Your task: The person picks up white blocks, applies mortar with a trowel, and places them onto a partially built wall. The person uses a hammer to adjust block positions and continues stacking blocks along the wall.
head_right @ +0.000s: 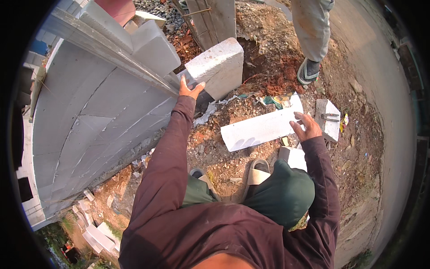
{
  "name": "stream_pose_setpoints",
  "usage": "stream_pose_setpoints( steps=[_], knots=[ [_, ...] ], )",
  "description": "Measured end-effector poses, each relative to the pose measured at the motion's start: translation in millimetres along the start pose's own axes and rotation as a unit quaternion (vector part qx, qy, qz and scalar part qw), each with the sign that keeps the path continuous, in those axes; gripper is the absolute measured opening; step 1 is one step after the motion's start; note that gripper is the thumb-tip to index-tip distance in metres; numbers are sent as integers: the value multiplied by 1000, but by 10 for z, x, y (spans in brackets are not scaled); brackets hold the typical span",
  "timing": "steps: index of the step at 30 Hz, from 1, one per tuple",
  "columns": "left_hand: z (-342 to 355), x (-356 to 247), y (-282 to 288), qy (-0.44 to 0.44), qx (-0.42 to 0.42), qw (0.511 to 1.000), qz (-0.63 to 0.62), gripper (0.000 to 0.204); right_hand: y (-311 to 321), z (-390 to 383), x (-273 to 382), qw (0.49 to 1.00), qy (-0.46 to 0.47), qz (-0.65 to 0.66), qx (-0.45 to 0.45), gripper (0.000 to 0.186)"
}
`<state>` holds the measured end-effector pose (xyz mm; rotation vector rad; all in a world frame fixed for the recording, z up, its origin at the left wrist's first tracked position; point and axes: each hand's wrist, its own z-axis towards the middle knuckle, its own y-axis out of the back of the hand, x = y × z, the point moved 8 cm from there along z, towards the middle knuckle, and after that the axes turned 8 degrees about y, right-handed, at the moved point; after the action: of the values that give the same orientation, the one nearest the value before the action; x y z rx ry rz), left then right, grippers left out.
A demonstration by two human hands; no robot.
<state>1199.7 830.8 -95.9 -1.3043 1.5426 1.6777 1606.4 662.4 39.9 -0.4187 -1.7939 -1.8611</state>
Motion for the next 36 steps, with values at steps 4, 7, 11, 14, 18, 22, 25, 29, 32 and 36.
stream_pose_setpoints(
  steps=[4,7,11,14,18,22,25,29,32,36],
  knots=[
    [19,-54,183,-23,-9,997,-72,97,215,-750,-327,988,-113,20,-105,36],
    [-8,159,252,29,-15,987,-158,86,237,-1640,-1047,960,-212,-19,-183,37],
    [-373,438,-16,65,96,988,-103,75,168,-2714,-1645,902,-371,-62,-214,41],
    [-749,422,-242,62,177,981,-44,69,-31,-3201,-1975,863,-460,-50,-203,47],
    [-1078,225,-473,24,243,968,63,58,-606,-3748,-2491,814,-555,-35,-165,63],
    [-1381,74,-542,44,263,960,89,52,-1021,-3943,-2709,756,-647,12,-103,80],
    [-1592,1,-447,65,245,964,82,49,-1205,-3657,-2712,741,-664,67,-71,86],
    [-1680,449,-516,81,262,960,50,55,-1433,-3620,-2981,782,-611,60,-104,87],
    [-1679,335,-618,20,259,958,125,55,-1486,-3727,-2917,777,-603,125,-133,88],
    [-1706,46,-786,33,295,942,158,59,-1478,-4233,-3737,824,-559,33,-90,68]
  ],
)
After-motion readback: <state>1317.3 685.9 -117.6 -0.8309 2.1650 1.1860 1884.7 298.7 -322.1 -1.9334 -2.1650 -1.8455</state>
